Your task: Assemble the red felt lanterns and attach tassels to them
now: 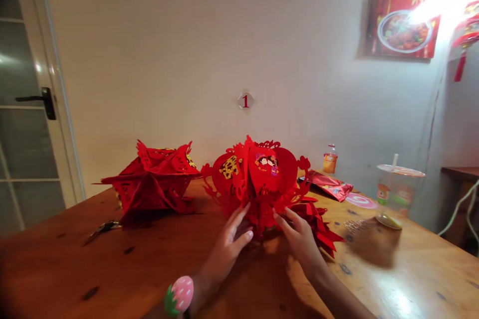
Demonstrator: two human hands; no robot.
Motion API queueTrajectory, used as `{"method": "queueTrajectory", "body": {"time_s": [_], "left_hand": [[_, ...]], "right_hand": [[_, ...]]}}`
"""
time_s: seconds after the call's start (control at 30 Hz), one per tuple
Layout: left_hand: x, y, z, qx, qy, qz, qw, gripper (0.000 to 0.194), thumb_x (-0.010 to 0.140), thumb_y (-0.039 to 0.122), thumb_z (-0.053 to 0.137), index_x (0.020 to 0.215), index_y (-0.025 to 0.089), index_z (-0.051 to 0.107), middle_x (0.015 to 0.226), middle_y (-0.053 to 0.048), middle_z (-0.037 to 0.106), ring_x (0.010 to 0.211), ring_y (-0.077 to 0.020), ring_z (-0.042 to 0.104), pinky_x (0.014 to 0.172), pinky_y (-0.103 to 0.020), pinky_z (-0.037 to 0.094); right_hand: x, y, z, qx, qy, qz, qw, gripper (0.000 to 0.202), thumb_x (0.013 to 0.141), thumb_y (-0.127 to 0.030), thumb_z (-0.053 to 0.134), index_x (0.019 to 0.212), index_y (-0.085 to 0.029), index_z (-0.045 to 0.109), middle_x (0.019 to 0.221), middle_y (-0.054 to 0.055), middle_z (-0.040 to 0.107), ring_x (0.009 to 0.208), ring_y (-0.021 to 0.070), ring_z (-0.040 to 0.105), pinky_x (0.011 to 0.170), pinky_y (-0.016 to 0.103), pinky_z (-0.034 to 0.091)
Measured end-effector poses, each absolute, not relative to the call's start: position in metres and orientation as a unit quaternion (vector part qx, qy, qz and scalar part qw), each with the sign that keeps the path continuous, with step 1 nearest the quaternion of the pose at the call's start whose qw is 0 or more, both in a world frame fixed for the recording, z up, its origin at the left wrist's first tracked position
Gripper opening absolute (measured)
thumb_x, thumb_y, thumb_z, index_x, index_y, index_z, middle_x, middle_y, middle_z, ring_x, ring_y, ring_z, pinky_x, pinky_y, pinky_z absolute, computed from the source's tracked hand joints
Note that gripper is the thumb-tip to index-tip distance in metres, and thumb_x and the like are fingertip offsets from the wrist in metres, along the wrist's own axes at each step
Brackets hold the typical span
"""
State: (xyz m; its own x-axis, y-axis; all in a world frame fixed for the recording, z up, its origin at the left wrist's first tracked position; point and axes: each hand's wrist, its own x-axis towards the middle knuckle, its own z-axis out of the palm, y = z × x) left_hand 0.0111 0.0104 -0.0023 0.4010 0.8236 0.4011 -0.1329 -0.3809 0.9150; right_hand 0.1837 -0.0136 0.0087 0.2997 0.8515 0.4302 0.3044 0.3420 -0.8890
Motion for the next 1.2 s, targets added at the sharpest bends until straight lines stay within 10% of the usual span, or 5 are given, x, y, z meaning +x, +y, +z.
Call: {"method": "queueTrajectory", "body": {"time_s": [0.33, 0.77, 1.2], "left_hand": [[0.01, 0.011, -0.001, 0.577, 0.198, 0.412, 0.677, 0.082, 0.075, 0.019, 0.055, 0.142, 0.025, 0.01, 0.146, -0.002, 0.027, 0.13, -0.0141, 0.031, 0.109, -0.029, 0.023], [0.011, -0.005, 0.005, 0.765, 0.329, 0.527, 0.171, 0.023, 0.082, 0.02, 0.049, 0.103, 0.024, 0.059, 0.1, -0.005, 0.057, 0.098, -0.0198, 0.052, 0.088, -0.037, 0.042], [0.014, -0.003, -0.002, 0.721, 0.345, 0.512, 0.315, 0.017, 0.078, 0.033, 0.056, 0.076, 0.017, 0.06, 0.074, -0.002, 0.064, 0.07, -0.0151, 0.059, 0.067, -0.024, 0.046]], "right_hand": [[0.185, 0.004, 0.016, -0.488, -0.64, 0.115, 0.582, 0.028, 0.075, -0.045, 0.057, 0.084, -0.018, 0.057, 0.079, 0.003, 0.061, 0.073, 0.0176, 0.056, 0.066, 0.027, 0.045], [0.18, -0.015, 0.01, -0.44, -0.662, 0.244, 0.555, 0.028, 0.078, -0.045, 0.056, 0.07, -0.018, 0.052, 0.065, -0.002, 0.051, 0.058, 0.0105, 0.047, 0.055, 0.023, 0.04], [0.166, -0.023, 0.001, -0.402, -0.756, 0.155, 0.493, 0.028, 0.078, -0.045, 0.057, 0.074, -0.018, 0.063, 0.091, 0.005, 0.061, 0.083, 0.0166, 0.057, 0.077, 0.025, 0.045]]}}
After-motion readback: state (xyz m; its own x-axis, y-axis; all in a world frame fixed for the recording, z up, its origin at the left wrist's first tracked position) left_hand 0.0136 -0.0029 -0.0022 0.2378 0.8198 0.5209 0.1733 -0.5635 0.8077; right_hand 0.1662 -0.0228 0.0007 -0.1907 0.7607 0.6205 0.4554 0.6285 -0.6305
